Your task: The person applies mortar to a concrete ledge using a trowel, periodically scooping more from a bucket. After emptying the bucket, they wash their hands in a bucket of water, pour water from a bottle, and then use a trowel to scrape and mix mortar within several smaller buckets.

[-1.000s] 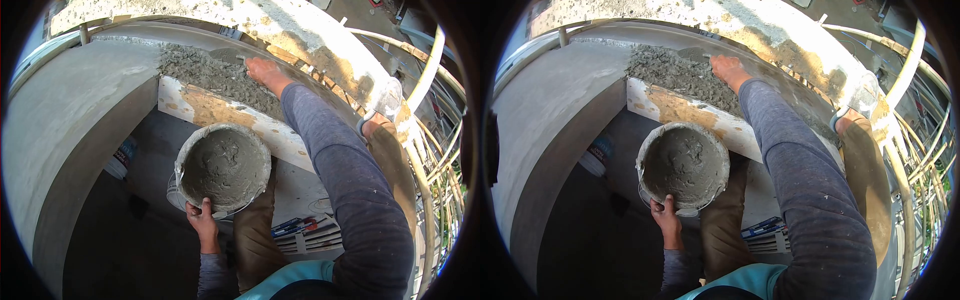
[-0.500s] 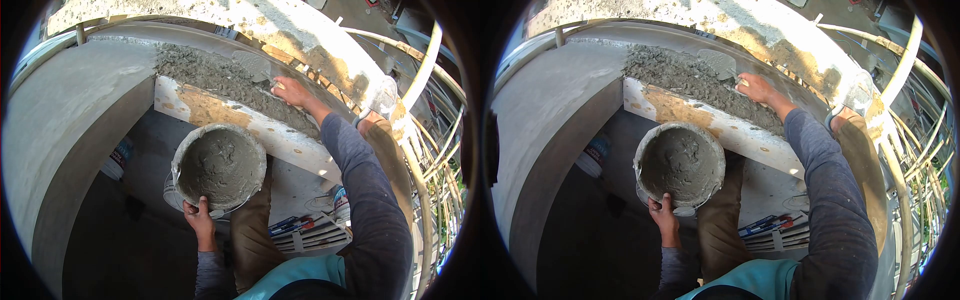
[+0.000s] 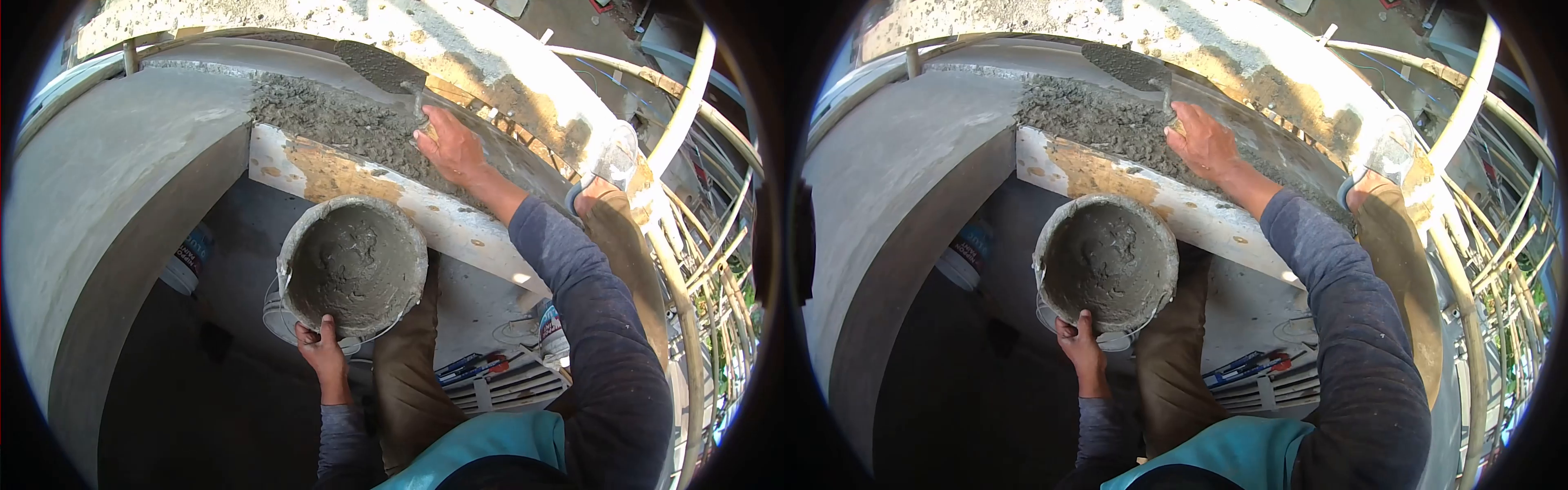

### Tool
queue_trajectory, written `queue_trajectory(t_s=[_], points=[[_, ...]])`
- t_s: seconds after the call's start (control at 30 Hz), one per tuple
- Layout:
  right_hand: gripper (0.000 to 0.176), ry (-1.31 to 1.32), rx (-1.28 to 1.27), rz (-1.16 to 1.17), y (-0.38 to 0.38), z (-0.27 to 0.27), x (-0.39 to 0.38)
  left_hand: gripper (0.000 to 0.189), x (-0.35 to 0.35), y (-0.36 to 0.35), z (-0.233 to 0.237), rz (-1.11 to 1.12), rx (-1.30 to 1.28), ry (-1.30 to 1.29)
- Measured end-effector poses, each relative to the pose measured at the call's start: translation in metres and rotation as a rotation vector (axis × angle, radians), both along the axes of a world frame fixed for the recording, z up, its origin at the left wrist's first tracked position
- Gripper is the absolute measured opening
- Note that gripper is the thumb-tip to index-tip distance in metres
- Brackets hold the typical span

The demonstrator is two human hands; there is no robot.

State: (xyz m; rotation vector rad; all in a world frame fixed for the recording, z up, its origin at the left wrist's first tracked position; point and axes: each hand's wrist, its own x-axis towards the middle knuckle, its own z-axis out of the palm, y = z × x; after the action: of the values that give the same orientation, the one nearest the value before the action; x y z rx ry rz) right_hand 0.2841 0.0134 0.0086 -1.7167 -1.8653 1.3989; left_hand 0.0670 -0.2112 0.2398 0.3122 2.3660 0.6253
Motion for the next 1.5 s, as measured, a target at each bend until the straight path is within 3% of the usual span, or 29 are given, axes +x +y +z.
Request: queue_trajectory(t_s=[0.13,0.23,0.3,0.4,0.43,0.53,0.67,0.87,0.93,1.0,1.07,1.13,1.27,1.33,1.4,1.43,1.5], points=[[0.046,-0.014,0.078,0.038,0.003,0.015,0.067,0.015,-0.006,-0.017,-0.008,-0.028,-0.014,0.034],[0.050,-0.198,0.010,0.009,0.002,0.030,0.117,0.015,-0.001,-0.014,-0.007,-0.089,0.036,0.059],[0.052,-0.233,-0.073,-0.035,0.003,0.050,0.138,0.015,0.000,-0.012,-0.007,0.031,-0.015,0.008],[0.054,-0.257,-0.217,-0.126,0.008,0.108,0.162,0.015,0.006,-0.004,-0.007,0.077,0.042,-0.041],[0.054,-0.272,-0.185,-0.115,0.008,0.126,0.169,0.017,0.005,-0.003,-0.009,-0.014,0.099,-0.007],[0.051,-0.299,-0.037,-0.126,0.005,0.187,0.178,0.019,0.002,0.004,-0.004,0.020,-0.002,-0.082],[0.040,-0.256,0.150,-0.183,-0.009,0.262,0.185,0.024,-0.018,-0.006,-0.015,-0.017,0.127,-0.109],[0.032,-0.072,0.108,-0.594,-0.044,0.406,0.175,0.028,-0.030,-0.008,0.072,0.034,0.178,-0.101],[0.029,-0.109,0.286,-0.615,-0.069,0.427,0.194,0.028,-0.055,-0.031,0.079,-0.077,0.221,-0.044],[0.030,0.028,0.322,-0.762,-0.100,0.489,0.179,0.027,-0.063,-0.027,0.115,-0.042,0.265,-0.085],[0.031,0.059,0.369,-0.816,-0.138,0.515,0.193,0.028,-0.075,-0.023,0.139,-0.101,0.240,-0.101],[0.032,0.160,0.367,-0.880,-0.160,0.548,0.194,0.028,-0.083,-0.018,0.148,-0.046,0.380,-0.159],[0.032,-0.067,0.436,-0.619,-0.155,0.604,0.182,0.029,-0.074,-0.001,0.178,-0.214,0.403,0.062],[0.033,-0.350,0.396,-0.188,-0.137,0.631,0.141,0.029,-0.071,0.008,0.199,-0.279,0.423,0.136],[0.035,-0.546,0.413,0.078,-0.129,0.625,0.093,0.024,-0.064,0.011,0.217,-0.335,0.390,0.236],[0.034,-0.557,0.256,0.195,-0.124,0.623,0.063,0.024,-0.059,0.012,0.228,-0.329,0.396,0.234],[0.028,-0.579,0.261,0.458,-0.137,0.582,0.041,0.024,-0.028,-0.004,0.253,-0.381,0.393,0.292]])
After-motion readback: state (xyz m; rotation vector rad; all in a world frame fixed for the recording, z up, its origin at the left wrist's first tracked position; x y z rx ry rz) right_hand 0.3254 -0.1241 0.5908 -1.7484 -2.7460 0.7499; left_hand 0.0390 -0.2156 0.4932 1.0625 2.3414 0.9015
